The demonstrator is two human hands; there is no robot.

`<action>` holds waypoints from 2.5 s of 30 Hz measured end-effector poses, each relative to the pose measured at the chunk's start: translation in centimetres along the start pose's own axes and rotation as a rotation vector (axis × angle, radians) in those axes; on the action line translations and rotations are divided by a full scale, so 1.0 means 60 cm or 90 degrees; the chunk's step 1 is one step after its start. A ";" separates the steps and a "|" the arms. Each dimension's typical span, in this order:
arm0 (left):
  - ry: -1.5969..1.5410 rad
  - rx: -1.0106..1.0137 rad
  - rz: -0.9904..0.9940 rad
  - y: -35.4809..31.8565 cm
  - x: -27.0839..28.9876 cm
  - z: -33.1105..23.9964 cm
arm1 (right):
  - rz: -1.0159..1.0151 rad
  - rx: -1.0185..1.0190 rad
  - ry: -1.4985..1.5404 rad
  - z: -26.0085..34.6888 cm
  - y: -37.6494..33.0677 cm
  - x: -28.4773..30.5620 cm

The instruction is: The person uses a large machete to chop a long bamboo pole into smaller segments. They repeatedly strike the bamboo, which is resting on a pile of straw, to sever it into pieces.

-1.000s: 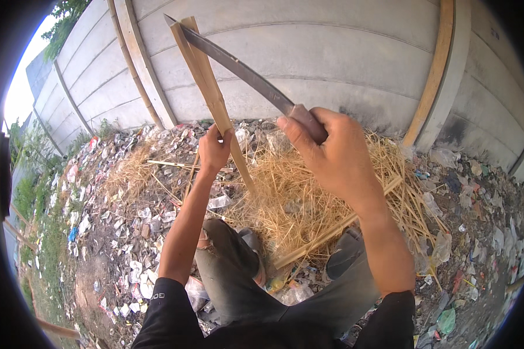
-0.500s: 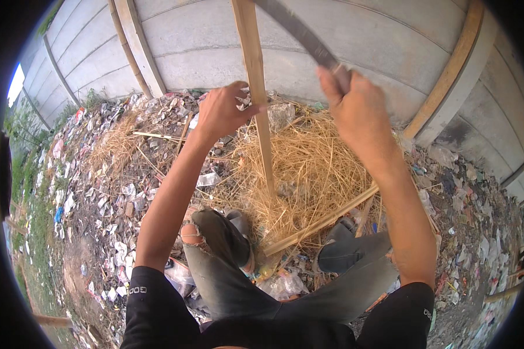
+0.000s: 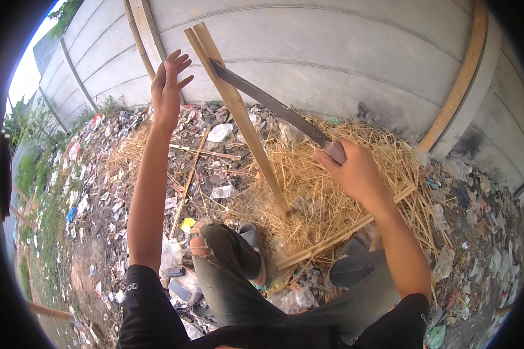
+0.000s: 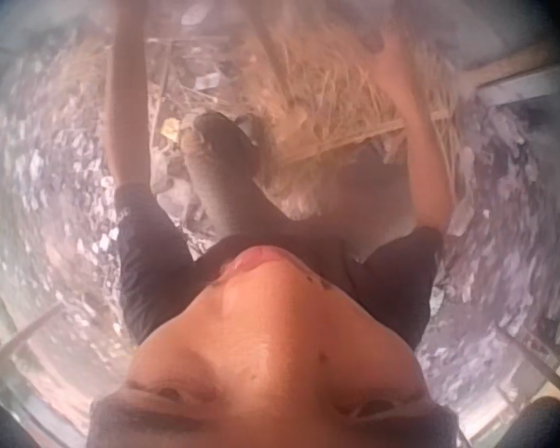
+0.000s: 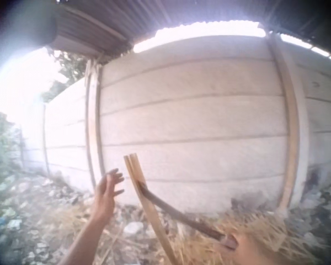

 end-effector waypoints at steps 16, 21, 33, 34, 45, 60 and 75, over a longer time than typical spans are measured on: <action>0.029 -0.103 0.281 0.131 -0.216 -0.103 | 0.023 0.026 0.068 -0.093 -0.082 0.098; 0.013 -0.079 0.263 0.163 -0.214 -0.069 | -0.004 0.133 0.406 -0.083 -0.127 0.141; -0.447 0.216 0.594 0.174 -0.203 -0.158 | -0.169 0.009 0.386 0.007 -0.209 0.211; -0.458 0.239 0.619 0.167 -0.205 -0.157 | -0.185 0.003 0.380 0.012 -0.212 0.216; -0.556 0.287 0.664 0.154 -0.202 -0.174 | -0.284 0.140 0.200 0.065 -0.200 0.282; -0.223 0.054 0.192 0.168 -0.152 -0.144 | -0.097 0.056 0.129 0.086 -0.167 0.309; 0.012 0.148 0.191 -0.322 -0.097 -0.065 | -0.213 -0.099 0.226 -0.056 -0.212 0.185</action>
Point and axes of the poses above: each hand's wrist, its own y-axis towards the middle knuckle, its own x-axis out of the back of the hand, z = x × y, the point moved 1 cm from there along y, towards the middle knuckle, and after that the axes turned 6 degrees about -y, right-handed, at the moved point
